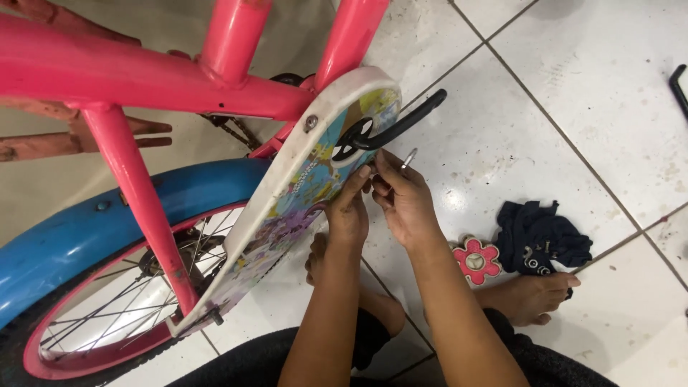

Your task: Adjusting and securing the chain guard on a pink bicycle using a screwdriver.

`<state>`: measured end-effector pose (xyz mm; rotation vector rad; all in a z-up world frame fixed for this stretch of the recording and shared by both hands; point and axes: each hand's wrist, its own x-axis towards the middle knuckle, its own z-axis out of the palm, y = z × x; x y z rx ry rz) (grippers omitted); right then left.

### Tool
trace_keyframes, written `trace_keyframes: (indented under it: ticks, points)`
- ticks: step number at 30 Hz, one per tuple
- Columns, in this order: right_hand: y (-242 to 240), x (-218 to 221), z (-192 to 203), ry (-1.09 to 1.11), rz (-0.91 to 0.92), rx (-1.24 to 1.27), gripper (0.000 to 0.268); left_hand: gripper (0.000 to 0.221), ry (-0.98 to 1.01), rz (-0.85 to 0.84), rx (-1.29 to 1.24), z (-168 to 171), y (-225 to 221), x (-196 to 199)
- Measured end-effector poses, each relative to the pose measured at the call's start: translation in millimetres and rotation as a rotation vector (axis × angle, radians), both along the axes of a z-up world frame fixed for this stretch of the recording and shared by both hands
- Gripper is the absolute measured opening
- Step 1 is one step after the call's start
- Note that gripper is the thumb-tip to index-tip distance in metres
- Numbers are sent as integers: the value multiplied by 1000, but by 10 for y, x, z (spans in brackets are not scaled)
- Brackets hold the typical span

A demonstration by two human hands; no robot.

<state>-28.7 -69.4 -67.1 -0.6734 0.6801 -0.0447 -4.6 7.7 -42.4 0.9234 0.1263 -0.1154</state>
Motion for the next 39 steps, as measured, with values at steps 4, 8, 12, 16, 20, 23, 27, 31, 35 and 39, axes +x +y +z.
trace_keyframes:
  ticks: [4,8,12,16,20,23,27,31,35,39]
  points:
    - [-5,25,-154,-23,8,25,38,13,41,-67,4,14,13,-20]
    - [12,62,-209,-19,42,73,33,15,-4,-67,60,-290,52,28]
    - [16,71,-206,-29,5,192,33,17,-62,-98,92,138,16,71]
    - [16,61,-173,-43,10,212,34,14,-18,-63,-46,209,-4,40]
    - [77,75,-104,27,-3,180,27,19,-15,-165,-33,-181,134,18]
    - [111,69,7,91,-13,124,29,20,4,-191,-21,-613,212,-2]
    - [109,158,412,195,-21,91,42,27,-44,-278,91,-947,334,-15]
    - [154,157,285,177,-30,45,47,31,-105,-246,82,-964,326,-18]
    - [136,140,353,168,-55,-52,49,23,42,-262,-30,-927,268,41]
    - [94,10,510,148,-56,-254,48,23,42,-271,-94,265,73,113]
